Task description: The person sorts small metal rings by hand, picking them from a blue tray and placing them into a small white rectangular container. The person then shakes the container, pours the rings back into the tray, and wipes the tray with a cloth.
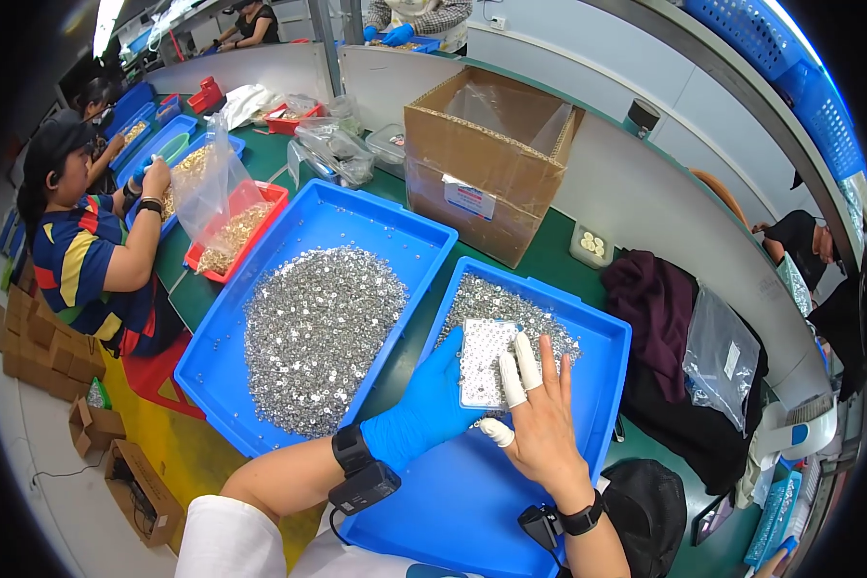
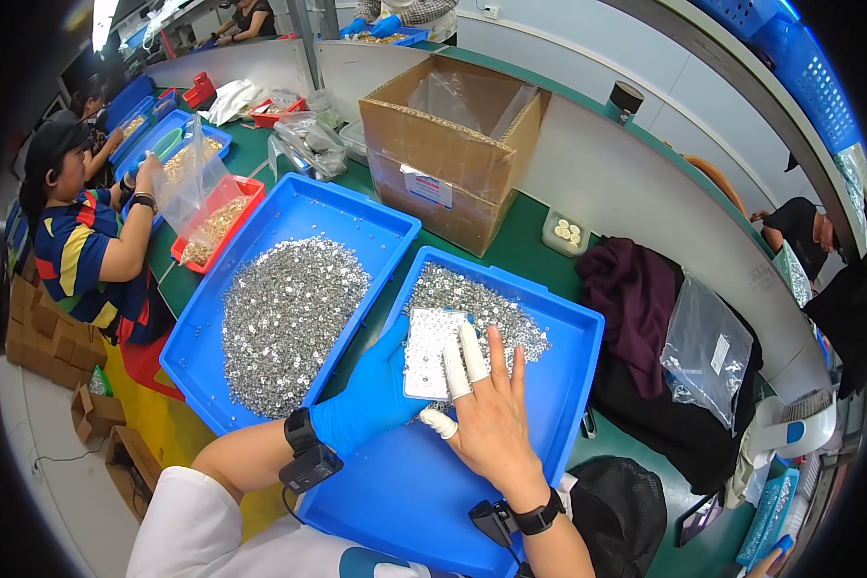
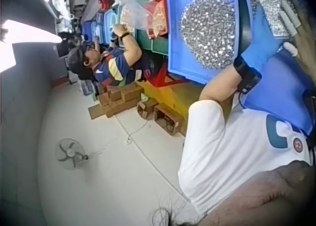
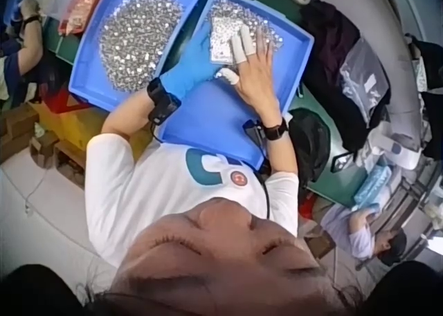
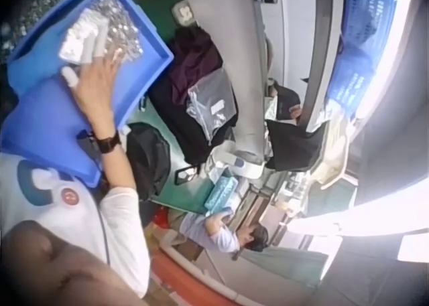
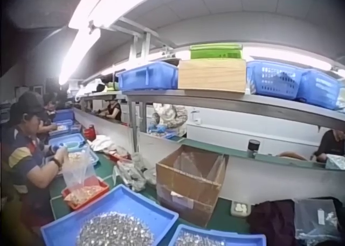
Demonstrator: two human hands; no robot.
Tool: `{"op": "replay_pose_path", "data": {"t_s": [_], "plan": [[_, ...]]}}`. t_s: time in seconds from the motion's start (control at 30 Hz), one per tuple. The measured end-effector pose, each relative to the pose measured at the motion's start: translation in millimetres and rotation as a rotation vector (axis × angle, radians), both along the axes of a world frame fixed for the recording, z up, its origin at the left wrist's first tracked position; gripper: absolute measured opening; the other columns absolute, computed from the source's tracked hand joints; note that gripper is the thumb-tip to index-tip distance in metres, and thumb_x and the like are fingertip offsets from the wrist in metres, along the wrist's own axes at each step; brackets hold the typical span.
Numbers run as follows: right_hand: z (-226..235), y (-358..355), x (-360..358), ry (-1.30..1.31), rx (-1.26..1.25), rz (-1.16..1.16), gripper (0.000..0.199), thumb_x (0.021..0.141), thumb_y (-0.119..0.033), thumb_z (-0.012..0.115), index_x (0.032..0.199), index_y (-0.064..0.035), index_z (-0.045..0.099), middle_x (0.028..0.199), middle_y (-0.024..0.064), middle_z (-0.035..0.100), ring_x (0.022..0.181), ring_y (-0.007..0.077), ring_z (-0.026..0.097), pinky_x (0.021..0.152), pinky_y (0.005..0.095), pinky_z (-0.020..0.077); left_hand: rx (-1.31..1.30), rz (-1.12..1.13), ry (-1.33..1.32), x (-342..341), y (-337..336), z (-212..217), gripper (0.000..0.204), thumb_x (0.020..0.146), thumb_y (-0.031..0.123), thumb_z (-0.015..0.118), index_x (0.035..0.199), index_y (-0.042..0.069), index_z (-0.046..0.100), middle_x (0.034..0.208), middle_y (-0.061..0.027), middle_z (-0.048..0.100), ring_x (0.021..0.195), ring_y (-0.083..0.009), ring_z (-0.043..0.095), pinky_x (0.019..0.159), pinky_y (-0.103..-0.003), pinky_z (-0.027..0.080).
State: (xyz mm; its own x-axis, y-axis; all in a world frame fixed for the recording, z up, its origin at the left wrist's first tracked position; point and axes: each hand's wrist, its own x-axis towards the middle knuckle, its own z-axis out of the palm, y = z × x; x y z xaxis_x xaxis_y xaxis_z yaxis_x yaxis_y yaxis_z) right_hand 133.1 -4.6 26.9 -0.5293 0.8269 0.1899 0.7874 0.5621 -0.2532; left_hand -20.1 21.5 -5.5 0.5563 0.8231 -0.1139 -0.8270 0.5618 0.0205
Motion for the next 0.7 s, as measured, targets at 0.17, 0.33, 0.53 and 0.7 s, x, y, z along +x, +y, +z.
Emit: {"op": "replay_pose_path", "data": {"t_s": [0.17, 0.33, 0.53, 0.7], "plan": [[2, -4, -5, -0.1, 0.004, 0.114, 0.072, 0.081, -0.053, 0.046, 0.13, -0.0019, 0.036, 0.138, 0.0195, 0.025, 0.13, 0.0409, 0.014, 0.104, 0.0557, 0.0081, -0.055, 0.019, 0.035, 3, -2, 2, 0.047, 0.095, 0.035, 0.027, 0.132, 0.007, 0.033, 0.131, -0.0106, 0.041, 0.12, -0.0245, 0.04, 0.103, -0.038, 0.029], [3, -4, -9, -0.097, -0.002, 0.102, 0.072, 0.08, -0.054, 0.047, 0.129, -0.0017, 0.038, 0.138, 0.0196, 0.026, 0.13, 0.0408, 0.014, 0.103, 0.0564, 0.0087, -0.053, 0.007, 0.055, 3, -3, -3, 0.047, 0.095, 0.038, 0.028, 0.131, 0.009, 0.035, 0.13, -0.0106, 0.041, 0.119, -0.0253, 0.04, 0.102, -0.039, 0.031], [1, -6, -15, -0.057, 0.004, 0.104, 0.072, 0.079, -0.054, 0.047, 0.126, -0.0004, 0.04, 0.138, 0.0206, 0.026, 0.13, 0.0413, 0.014, 0.102, 0.0577, 0.0088, 0.013, -0.018, 0.151, 4, -7, -3, 0.048, 0.094, 0.042, 0.029, 0.13, 0.01, 0.037, 0.128, -0.0103, 0.042, 0.118, -0.0263, 0.041, 0.101, -0.04, 0.032], [0, -6, -17, -0.067, 0.004, 0.126, 0.073, 0.078, -0.055, 0.047, 0.124, 0.0011, 0.043, 0.138, 0.0212, 0.026, 0.13, 0.0413, 0.013, 0.102, 0.058, 0.0086, -0.01, -0.028, 0.075, 5, -7, -8, 0.048, 0.093, 0.043, 0.03, 0.128, 0.011, 0.039, 0.125, -0.0101, 0.044, 0.114, -0.0269, 0.043, 0.099, -0.04, 0.033]]}}
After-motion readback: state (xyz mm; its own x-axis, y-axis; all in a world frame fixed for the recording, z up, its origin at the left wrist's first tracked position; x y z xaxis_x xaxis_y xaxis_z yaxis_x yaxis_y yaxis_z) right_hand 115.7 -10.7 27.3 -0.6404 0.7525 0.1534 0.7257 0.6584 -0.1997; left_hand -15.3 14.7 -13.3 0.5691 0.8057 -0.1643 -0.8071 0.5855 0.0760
